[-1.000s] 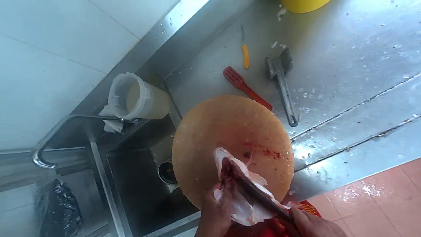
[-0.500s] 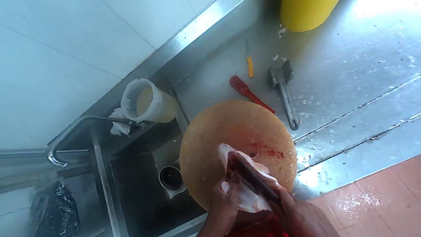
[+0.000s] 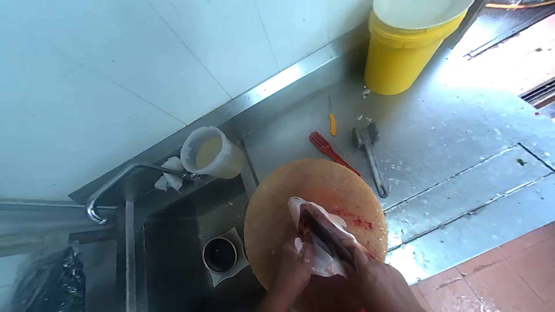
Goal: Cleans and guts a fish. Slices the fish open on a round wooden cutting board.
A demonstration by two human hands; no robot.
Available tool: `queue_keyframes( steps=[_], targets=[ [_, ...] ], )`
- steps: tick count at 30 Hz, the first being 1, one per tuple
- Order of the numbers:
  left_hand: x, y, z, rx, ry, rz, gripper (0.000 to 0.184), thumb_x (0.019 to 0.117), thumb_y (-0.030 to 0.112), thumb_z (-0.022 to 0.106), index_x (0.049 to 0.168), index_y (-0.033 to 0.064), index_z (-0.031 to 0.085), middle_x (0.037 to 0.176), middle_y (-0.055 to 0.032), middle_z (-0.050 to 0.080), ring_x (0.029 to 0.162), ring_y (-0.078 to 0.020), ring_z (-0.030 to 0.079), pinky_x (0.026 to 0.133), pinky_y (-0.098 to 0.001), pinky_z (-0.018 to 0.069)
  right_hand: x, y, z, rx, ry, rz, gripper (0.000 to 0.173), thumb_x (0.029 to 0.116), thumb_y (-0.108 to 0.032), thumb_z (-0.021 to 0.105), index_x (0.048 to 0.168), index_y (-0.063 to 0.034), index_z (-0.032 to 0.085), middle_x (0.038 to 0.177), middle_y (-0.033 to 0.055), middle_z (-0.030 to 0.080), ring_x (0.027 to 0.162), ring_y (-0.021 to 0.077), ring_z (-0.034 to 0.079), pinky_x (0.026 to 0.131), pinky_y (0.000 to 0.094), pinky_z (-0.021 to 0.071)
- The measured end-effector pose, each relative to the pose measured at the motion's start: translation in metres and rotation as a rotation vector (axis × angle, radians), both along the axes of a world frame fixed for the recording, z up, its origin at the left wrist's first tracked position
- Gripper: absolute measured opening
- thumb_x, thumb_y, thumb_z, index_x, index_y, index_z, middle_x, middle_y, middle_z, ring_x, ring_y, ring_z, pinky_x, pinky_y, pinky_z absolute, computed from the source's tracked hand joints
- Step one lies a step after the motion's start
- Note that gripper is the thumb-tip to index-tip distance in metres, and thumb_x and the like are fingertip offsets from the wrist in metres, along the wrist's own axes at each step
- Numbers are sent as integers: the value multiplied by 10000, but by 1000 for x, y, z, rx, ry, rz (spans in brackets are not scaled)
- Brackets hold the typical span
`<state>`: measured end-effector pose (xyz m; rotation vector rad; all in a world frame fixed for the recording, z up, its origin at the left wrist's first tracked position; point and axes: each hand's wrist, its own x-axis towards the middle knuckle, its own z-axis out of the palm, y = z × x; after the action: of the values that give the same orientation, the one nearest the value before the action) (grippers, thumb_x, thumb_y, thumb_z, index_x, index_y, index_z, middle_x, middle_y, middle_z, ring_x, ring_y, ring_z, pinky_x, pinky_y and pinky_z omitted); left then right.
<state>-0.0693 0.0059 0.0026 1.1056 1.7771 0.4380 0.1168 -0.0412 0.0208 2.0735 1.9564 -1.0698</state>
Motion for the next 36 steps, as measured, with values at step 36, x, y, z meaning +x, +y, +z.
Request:
queue_keyframes(
  steps=[36],
  targets=[
    [-38, 48, 21, 9, 92, -266, 377, 1002, 371, 633, 1161, 31, 672, 1014, -104, 716, 925, -175, 705, 876, -406, 582, 25, 32, 66, -203, -122, 285, 370, 1053, -240, 504, 1314, 16, 556, 1182, 278, 663, 1118, 478, 660, 888, 651, 542]
  ],
)
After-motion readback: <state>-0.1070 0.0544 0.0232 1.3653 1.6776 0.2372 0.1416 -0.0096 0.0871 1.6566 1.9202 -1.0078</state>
